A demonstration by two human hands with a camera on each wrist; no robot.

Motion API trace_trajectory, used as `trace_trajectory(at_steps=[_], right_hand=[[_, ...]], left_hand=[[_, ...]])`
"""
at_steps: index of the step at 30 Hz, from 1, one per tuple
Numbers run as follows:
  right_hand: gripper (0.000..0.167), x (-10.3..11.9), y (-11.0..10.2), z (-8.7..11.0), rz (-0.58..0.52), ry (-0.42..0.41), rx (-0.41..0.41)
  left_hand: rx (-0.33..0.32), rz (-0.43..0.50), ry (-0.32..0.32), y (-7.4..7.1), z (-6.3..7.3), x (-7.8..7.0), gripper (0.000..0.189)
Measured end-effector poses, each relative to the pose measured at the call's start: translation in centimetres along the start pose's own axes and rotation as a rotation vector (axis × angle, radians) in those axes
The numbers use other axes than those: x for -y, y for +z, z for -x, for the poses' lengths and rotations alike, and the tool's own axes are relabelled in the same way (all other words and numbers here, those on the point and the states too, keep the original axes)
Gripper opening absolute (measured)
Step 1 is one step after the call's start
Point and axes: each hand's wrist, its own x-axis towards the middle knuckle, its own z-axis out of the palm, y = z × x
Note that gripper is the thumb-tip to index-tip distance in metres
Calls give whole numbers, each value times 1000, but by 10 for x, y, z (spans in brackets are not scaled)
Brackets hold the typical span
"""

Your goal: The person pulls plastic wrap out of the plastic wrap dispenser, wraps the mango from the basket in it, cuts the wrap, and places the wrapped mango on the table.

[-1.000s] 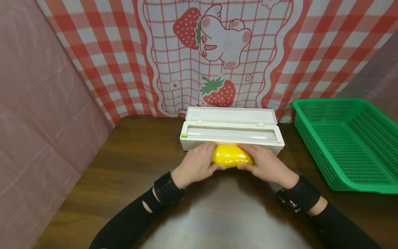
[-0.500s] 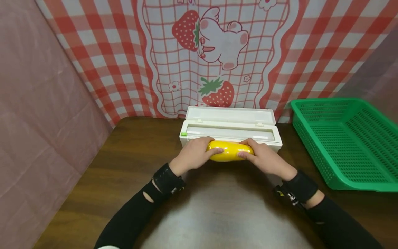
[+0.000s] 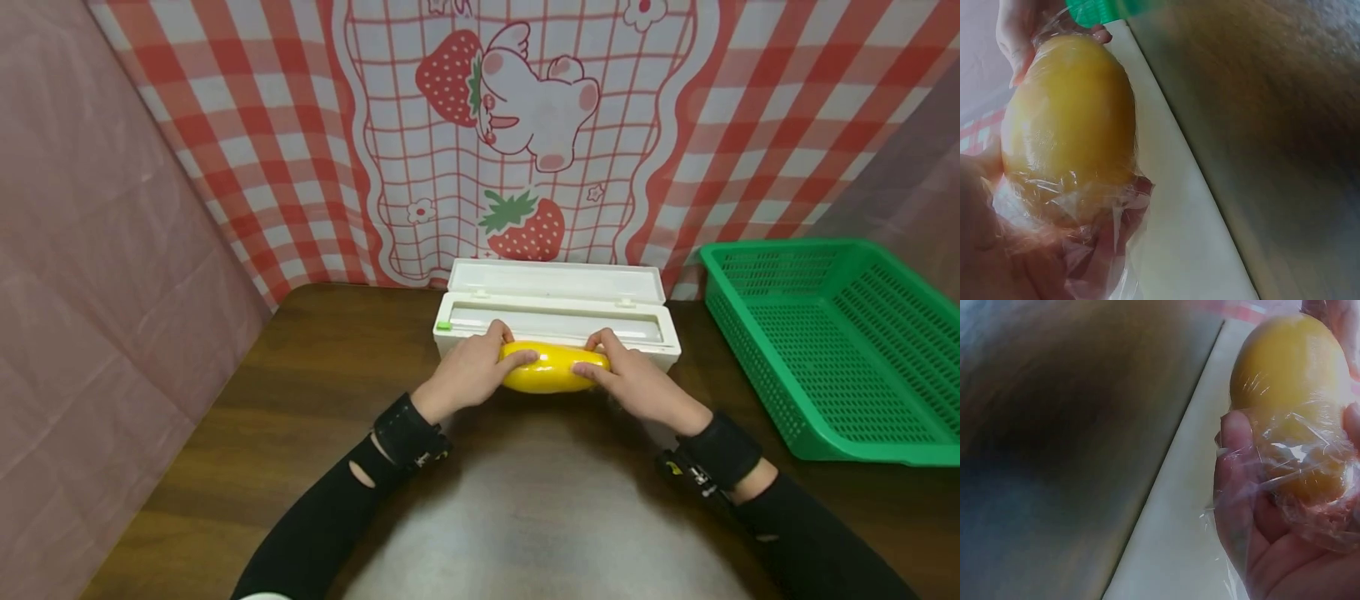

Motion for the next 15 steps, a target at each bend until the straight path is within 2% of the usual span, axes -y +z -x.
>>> trace_trajectory(at_steps=[7, 15], right_hand=[[41, -4, 4, -2, -69, -12, 0], [35, -9, 10, -5, -129, -11, -10]], left_hand=[[26, 14, -16, 2, -1, -1, 51], [16, -41, -39, 8, -2, -3, 53]])
